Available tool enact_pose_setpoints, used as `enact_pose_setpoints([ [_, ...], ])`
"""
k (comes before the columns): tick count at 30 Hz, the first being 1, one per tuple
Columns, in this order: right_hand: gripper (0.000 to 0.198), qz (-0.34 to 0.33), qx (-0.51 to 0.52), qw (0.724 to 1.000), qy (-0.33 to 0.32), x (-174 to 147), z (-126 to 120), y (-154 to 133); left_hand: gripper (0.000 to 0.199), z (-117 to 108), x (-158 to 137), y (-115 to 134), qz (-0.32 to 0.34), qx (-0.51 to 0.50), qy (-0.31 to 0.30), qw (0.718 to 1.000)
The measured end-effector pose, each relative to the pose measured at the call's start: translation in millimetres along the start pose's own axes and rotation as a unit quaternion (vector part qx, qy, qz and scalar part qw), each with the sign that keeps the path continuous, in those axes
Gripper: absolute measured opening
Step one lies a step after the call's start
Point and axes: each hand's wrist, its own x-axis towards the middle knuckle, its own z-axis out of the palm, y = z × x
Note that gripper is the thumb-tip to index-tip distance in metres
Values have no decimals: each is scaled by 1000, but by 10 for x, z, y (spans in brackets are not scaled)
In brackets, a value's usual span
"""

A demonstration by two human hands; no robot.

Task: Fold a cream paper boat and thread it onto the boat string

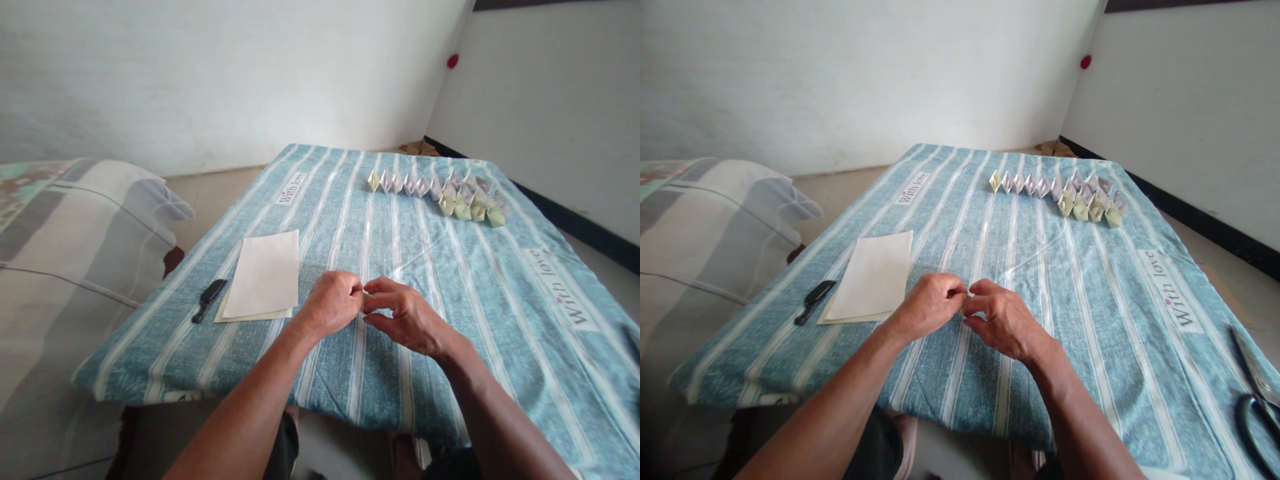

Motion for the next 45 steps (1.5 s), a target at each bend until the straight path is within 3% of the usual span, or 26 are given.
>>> enact_pose_setpoints([
  [22,14,-31,-6,996,89,-48,-105,173,22,43,-12,-26,96,-21,69,993],
  [33,13,-1,-13,989,149,-83,-192,211,24,15,-35,1,114,-25,92,989],
  [45,14,62,7,984,170,-159,-252,306,22,-3,-54,15,113,-68,94,987],
])
